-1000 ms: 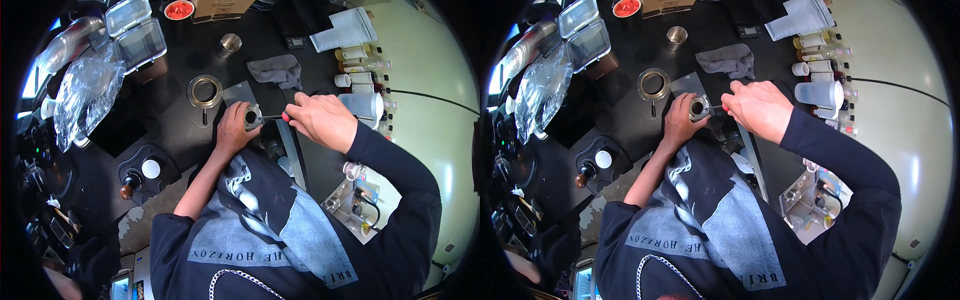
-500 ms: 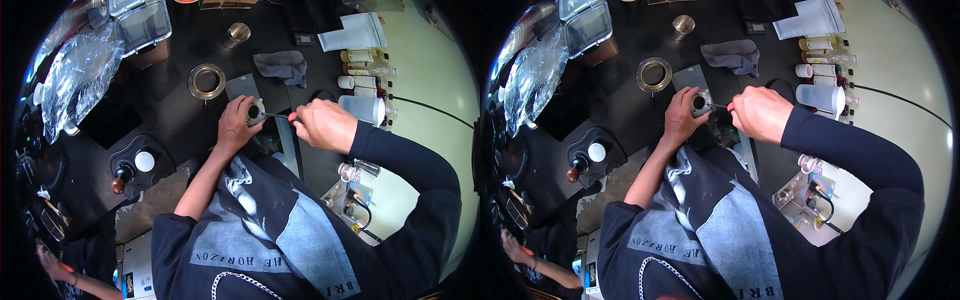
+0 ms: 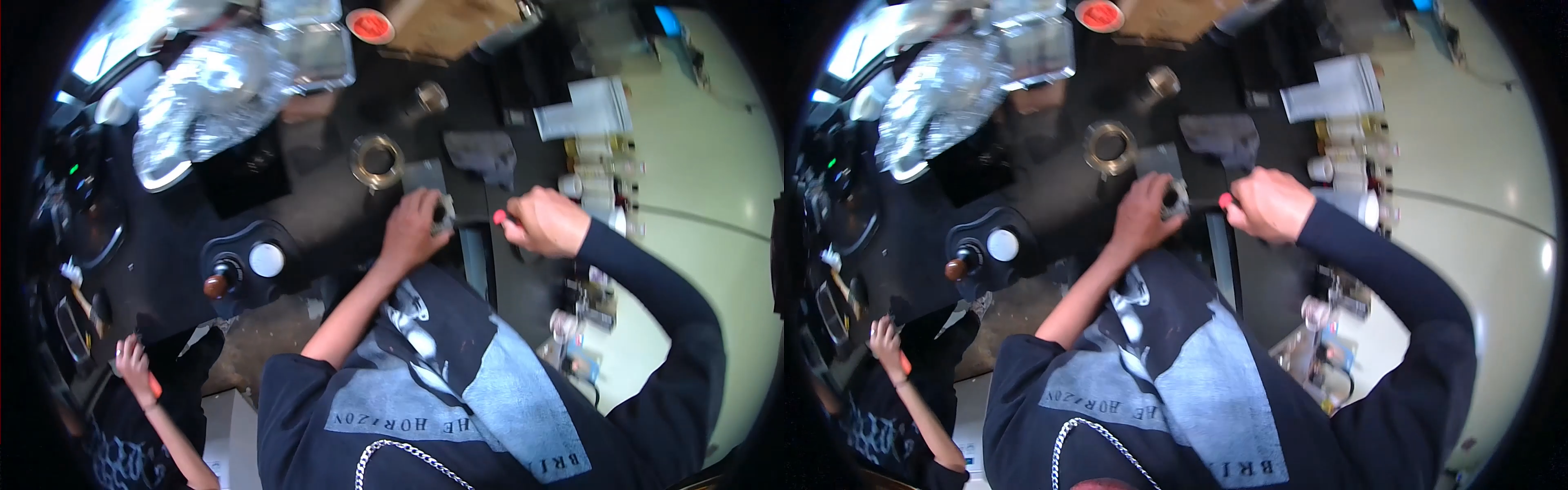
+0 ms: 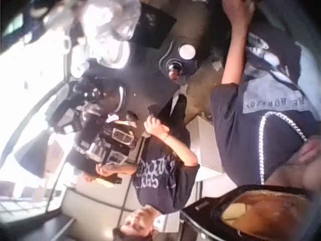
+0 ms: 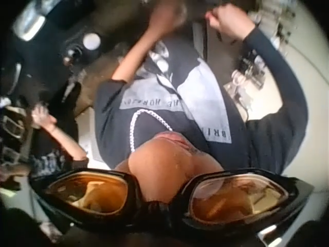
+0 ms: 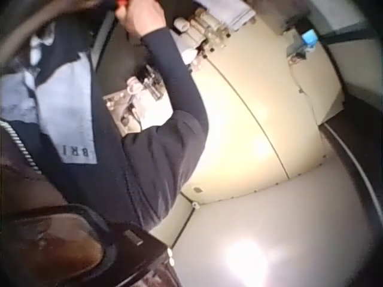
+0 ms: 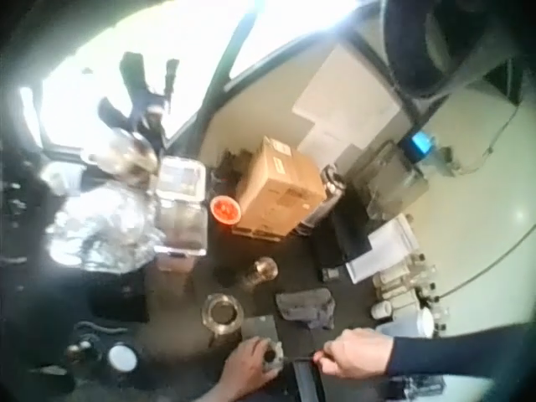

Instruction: Using a screwdriver to repair or maintain a component of a coffee machine at a brewing station.

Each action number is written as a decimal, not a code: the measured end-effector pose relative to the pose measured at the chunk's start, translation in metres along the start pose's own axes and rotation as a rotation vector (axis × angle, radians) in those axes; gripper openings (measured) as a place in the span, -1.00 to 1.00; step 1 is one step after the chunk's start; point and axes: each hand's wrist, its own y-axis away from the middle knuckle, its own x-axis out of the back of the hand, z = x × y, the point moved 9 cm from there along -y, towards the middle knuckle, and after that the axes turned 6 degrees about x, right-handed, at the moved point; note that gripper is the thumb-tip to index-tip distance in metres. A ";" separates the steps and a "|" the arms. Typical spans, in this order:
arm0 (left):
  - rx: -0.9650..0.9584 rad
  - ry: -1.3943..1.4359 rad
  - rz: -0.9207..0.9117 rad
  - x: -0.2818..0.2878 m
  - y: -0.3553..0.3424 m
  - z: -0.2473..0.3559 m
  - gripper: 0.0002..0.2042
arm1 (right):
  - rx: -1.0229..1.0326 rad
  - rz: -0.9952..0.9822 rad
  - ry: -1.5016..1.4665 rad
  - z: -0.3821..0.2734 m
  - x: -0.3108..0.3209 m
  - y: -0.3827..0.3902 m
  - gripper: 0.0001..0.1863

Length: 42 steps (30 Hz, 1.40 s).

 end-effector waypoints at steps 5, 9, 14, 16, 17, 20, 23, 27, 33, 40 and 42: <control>0.146 -0.192 -0.170 -0.016 0.004 -0.010 -0.38 | -0.227 0.198 0.079 0.021 0.007 0.047 -0.68; 0.108 -0.154 -0.118 -0.018 0.002 -0.010 -0.32 | -0.127 0.690 -0.408 0.124 -0.088 0.036 -0.73; 0.086 -0.032 0.044 0.015 0.021 0.004 -0.24 | -0.321 0.892 -0.810 0.235 -0.270 -0.068 -0.56; 0.155 0.011 0.088 0.023 0.032 0.004 -0.23 | -0.249 1.065 -0.832 0.230 -0.274 -0.099 -0.40; 0.204 0.031 0.108 0.022 0.040 0.003 -0.23 | -0.211 1.073 -0.851 0.212 -0.258 -0.107 -0.40; 0.230 0.056 0.229 0.016 0.057 0.007 -0.25 | -0.266 1.101 -0.680 0.193 -0.237 -0.118 -0.22; 0.203 0.086 0.331 0.022 0.079 0.023 -0.29 | -0.274 1.077 -0.532 0.194 -0.237 -0.138 -0.18; 0.182 0.060 0.399 0.038 0.114 0.049 -0.31 | -0.185 1.119 -0.323 0.165 -0.230 -0.131 -0.11; 0.253 0.028 0.606 0.071 0.167 0.033 -0.26 | -0.028 1.309 -0.451 0.150 -0.203 -0.115 -0.22; 0.355 0.481 0.577 0.104 0.182 0.020 -0.21 | -0.062 1.304 -0.655 0.162 -0.212 -0.114 -0.33; 0.361 0.339 0.604 0.119 0.185 0.018 -0.17 | -0.117 1.289 -0.751 0.170 -0.216 -0.111 -0.35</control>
